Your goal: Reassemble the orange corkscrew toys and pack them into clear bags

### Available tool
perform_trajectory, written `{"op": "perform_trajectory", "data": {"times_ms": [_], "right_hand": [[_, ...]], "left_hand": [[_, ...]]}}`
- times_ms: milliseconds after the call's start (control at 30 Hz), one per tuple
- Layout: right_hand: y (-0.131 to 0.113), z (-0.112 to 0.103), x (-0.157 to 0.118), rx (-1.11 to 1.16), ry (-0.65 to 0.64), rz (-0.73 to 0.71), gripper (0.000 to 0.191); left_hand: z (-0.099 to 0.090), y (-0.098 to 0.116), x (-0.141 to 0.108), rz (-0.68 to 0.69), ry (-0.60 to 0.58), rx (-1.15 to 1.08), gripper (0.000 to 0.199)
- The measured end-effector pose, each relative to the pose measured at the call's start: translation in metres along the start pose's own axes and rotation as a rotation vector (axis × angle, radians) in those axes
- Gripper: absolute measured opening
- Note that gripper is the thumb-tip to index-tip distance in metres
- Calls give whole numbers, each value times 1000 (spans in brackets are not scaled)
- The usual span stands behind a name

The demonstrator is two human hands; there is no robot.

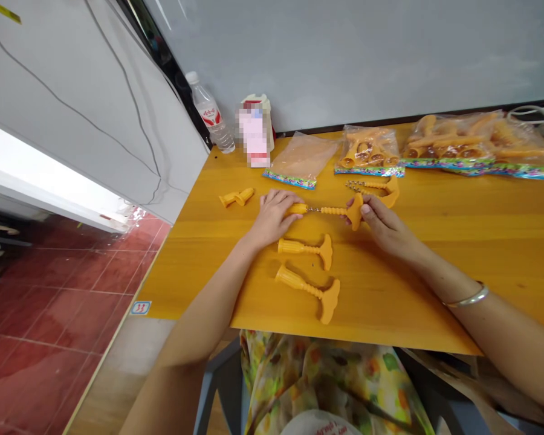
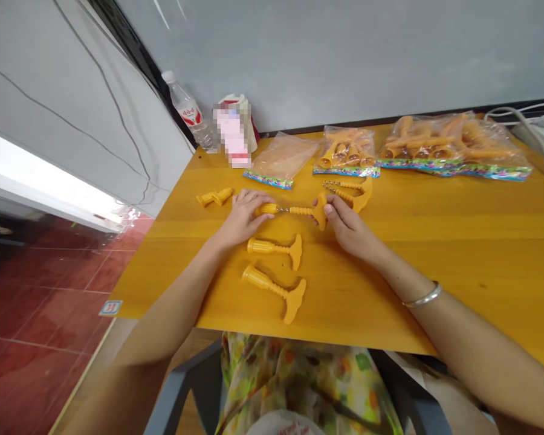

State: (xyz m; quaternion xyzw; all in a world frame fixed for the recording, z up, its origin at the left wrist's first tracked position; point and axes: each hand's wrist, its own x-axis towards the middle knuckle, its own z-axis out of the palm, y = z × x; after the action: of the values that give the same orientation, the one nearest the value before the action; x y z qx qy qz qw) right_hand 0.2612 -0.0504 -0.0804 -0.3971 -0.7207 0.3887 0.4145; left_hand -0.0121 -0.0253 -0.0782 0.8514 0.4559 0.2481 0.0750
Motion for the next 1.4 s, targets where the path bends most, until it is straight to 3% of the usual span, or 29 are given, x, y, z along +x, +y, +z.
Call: {"op": "perform_trajectory", "data": {"times_ms": [167,400,500,667,867,933,1033,1133,1200,1267,1400], "right_hand": [[-5,7,-4,25,-18,74,42],[-17,15,-7,356,-21,283,43],[-15,10,-5,229,-14,237,42],[-11,0,-3,-219,-45,44,42],[-20,12,-6,-7,-273,277,63],[-18,12,-7,-108,-169,212,61],[-11,5,-7,-508,25,-65,38],[-8,1,-8,-820,-7,-266,37],[-10,3,-9,-849,-22,-302,34],[-12,8,-10,-754,-26,-254,35],[-18,14,-11,-382,-88,59,69]], "left_hand": [[-2,14,0,132,-45,-63,28],[-2,21,0,246,-15,-283,27],[-2,22,0,209,-9,-319,26],[0,22,-1,209,46,-340,24],[1,17,0,250,143,-231,26],[1,15,0,231,149,-222,27],[3,13,-1,228,138,-231,27],[6,16,-2,259,98,-245,25],[7,18,-3,292,98,-228,25],[7,21,-4,330,128,-178,25],[3,19,-3,371,200,-92,25]]}}
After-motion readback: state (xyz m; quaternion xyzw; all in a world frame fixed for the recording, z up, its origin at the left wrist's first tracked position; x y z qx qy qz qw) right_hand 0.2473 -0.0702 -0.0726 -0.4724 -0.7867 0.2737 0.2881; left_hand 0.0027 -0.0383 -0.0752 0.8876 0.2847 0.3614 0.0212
